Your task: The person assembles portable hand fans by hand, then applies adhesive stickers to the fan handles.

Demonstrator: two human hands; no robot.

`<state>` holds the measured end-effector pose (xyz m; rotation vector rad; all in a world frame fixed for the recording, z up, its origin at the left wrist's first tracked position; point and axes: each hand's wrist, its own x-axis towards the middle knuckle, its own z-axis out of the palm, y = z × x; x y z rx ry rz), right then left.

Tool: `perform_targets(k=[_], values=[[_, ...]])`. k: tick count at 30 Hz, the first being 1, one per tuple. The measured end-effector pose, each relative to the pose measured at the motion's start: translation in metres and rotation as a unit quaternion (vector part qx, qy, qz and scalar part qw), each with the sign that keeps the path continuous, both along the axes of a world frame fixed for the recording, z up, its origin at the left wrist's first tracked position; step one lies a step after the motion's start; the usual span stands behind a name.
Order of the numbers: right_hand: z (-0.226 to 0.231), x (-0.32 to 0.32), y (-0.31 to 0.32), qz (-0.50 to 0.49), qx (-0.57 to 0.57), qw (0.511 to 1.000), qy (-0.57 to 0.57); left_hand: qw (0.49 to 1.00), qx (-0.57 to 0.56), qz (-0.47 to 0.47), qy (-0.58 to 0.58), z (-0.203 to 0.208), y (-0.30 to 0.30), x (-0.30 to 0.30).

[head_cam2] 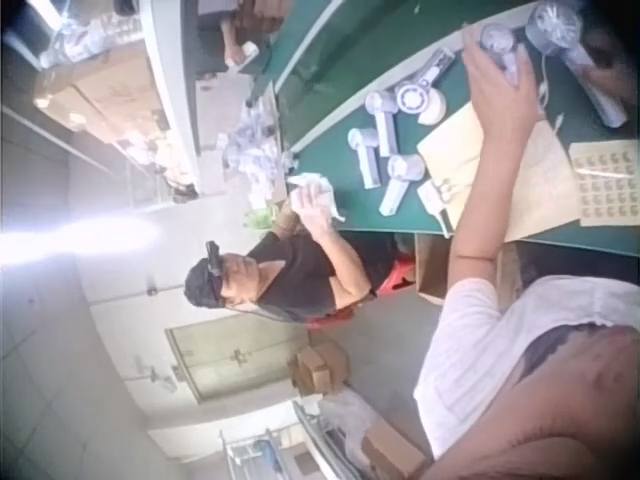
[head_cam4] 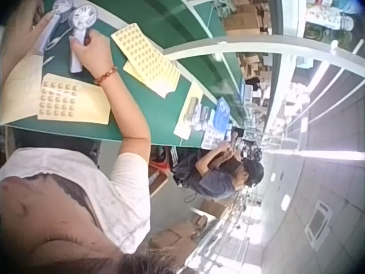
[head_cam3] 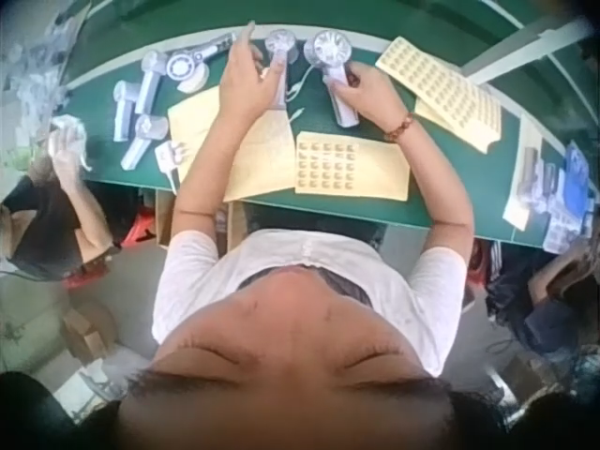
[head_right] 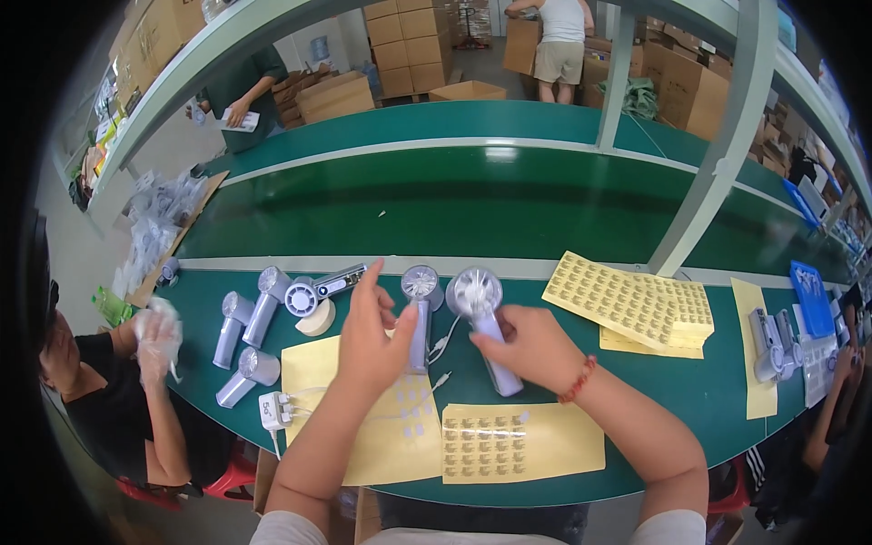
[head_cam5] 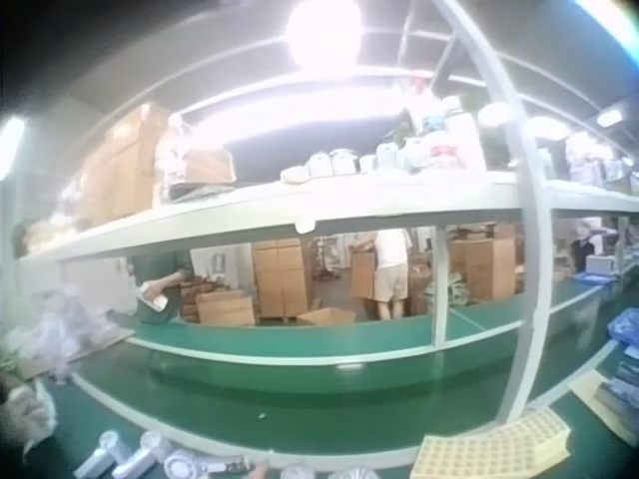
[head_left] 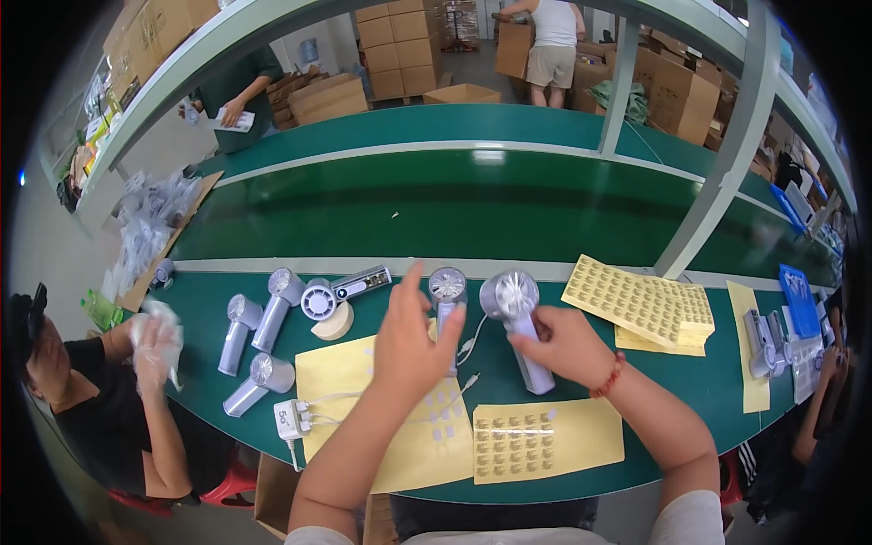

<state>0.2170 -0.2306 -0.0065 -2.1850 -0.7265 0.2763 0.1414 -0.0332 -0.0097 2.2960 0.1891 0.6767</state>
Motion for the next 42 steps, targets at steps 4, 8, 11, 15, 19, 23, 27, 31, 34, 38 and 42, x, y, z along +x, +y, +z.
perform_targets(k=[4,8,11,15,19,23,27,31,34,38,42], values=[[-0.016,0.023,0.031,-0.061,-0.064,0.996,-0.032,0.979,0.043,0.026,0.2,-0.015,0.014,0.01],[-0.034,0.034,0.042,-0.051,-0.126,0.986,-0.094,0.979,0.054,0.017,0.195,-0.019,0.006,0.019],[-0.03,0.026,0.044,-0.052,-0.171,0.977,-0.119,0.987,0.031,0.011,0.16,-0.015,-0.002,0.017],[-0.025,0.015,0.018,-0.026,-0.157,0.973,-0.168,0.991,0.133,-0.03,-0.017,-0.033,-0.008,0.007],[-0.01,0.014,-0.072,-0.237,0.007,0.934,-0.267,0.974,0.164,-0.144,-0.056,-0.029,-0.026,-0.009],[0.005,0.035,-0.277,-0.535,0.032,0.706,-0.463,0.946,0.18,-0.235,-0.135,-0.035,-0.043,-0.005],[-0.016,0.015,-0.399,-0.679,-0.268,0.624,-0.279,0.94,0.161,-0.26,-0.15,-0.047,-0.037,0.005],[-0.037,0.01,-0.428,-0.59,-0.365,0.698,-0.18,0.946,0.166,-0.231,-0.158,-0.051,-0.034,0.006],[-0.054,0.019,-0.481,-0.542,-0.238,0.796,-0.122,0.95,0.156,-0.218,-0.158,-0.054,-0.03,0.004],[-0.067,0.021,-0.504,-0.503,-0.365,0.773,-0.129,0.956,0.158,-0.191,-0.155,-0.048,-0.033,-0.001],[-0.076,0.009,-0.519,-0.501,-0.339,0.769,-0.207,0.957,0.154,-0.175,-0.17,-0.055,-0.034,-0.001]])
